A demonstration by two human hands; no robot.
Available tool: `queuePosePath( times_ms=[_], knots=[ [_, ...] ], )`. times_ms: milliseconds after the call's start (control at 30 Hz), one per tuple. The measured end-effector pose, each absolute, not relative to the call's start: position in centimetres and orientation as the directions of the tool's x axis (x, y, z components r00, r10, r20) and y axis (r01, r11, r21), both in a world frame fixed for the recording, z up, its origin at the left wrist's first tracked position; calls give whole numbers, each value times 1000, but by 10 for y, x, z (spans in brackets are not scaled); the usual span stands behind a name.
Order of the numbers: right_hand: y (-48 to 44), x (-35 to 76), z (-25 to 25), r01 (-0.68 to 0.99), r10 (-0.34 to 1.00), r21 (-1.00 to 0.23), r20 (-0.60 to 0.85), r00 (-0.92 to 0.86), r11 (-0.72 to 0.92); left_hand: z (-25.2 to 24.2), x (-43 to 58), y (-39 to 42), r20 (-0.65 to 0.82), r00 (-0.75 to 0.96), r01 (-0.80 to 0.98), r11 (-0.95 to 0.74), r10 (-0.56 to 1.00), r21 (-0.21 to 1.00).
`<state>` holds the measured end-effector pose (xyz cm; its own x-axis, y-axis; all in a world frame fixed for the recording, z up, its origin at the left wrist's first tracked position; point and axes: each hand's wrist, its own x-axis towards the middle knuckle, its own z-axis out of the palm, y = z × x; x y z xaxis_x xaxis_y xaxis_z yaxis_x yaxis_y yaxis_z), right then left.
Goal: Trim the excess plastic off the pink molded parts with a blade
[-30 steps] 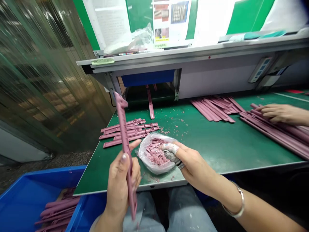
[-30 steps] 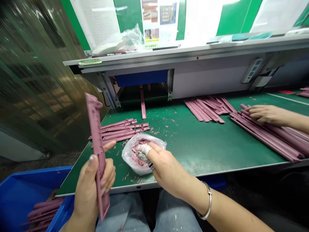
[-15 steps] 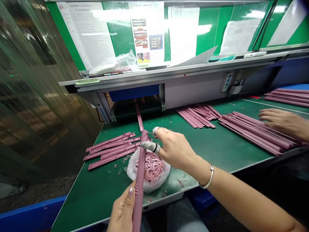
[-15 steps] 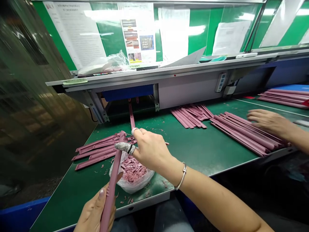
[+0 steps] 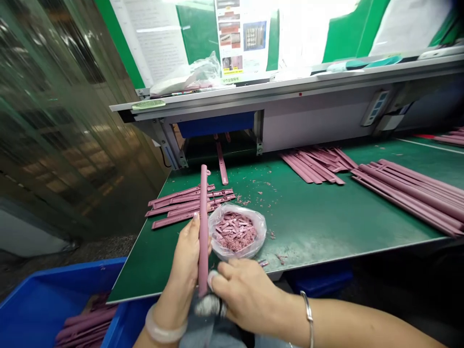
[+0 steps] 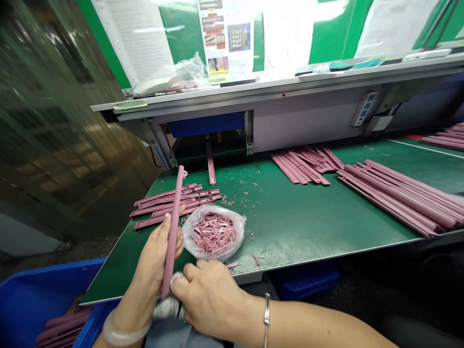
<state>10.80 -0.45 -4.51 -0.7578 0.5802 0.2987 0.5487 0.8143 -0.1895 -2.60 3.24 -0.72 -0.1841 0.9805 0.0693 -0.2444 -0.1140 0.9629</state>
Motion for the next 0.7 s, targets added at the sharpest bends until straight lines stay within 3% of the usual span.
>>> queuePosePath(
  times_ms=[67, 133, 200, 267, 333, 367, 400, 467, 500, 567, 700],
  knots=[
    [-12, 108, -56, 498, 559, -263, 271, -784, 826, -3, -26, 40, 65, -227, -291, -131, 972, 948],
    [-10, 108, -59, 459, 636, -473, 336, -695, 752, -1, -22, 44, 100, -313, -349, -212, 945, 913],
    [-3, 107, -56, 302, 733, -718, 412, -541, 627, -2, -18, 45, 127, -365, -353, -264, 922, 898],
    [5, 108, -49, 77, 797, -861, 427, -428, 503, -7, -19, 42, 197, -338, -187, -271, 920, 944],
    [10, 113, -41, -47, 847, -920, 377, -376, 388, -13, -27, 37, 426, -242, 229, -375, 872, 898],
    [11, 116, -37, -65, 862, -937, 342, -374, 344, -16, -34, 35, 571, -122, 463, -463, 812, 756],
    [11, 120, -33, -62, 862, -945, 319, -394, 322, -17, -41, 33, 682, 53, 634, -552, 730, 541],
    [13, 131, -27, -16, 821, -936, 317, -475, 352, -16, -56, 31, 712, 415, 707, -693, 567, 140],
    [15, 138, -24, 13, 786, -916, 337, -517, 401, -13, -63, 30, 678, 536, 662, -749, 503, 33],
    [21, 151, -21, 103, 725, -842, 387, -570, 530, -6, -71, 31, 635, 646, 568, -823, 423, -30],
    [32, 171, -17, 352, 659, -595, 439, -611, 722, 4, -75, 31, 595, 689, 537, -843, 414, -34]
  ],
)
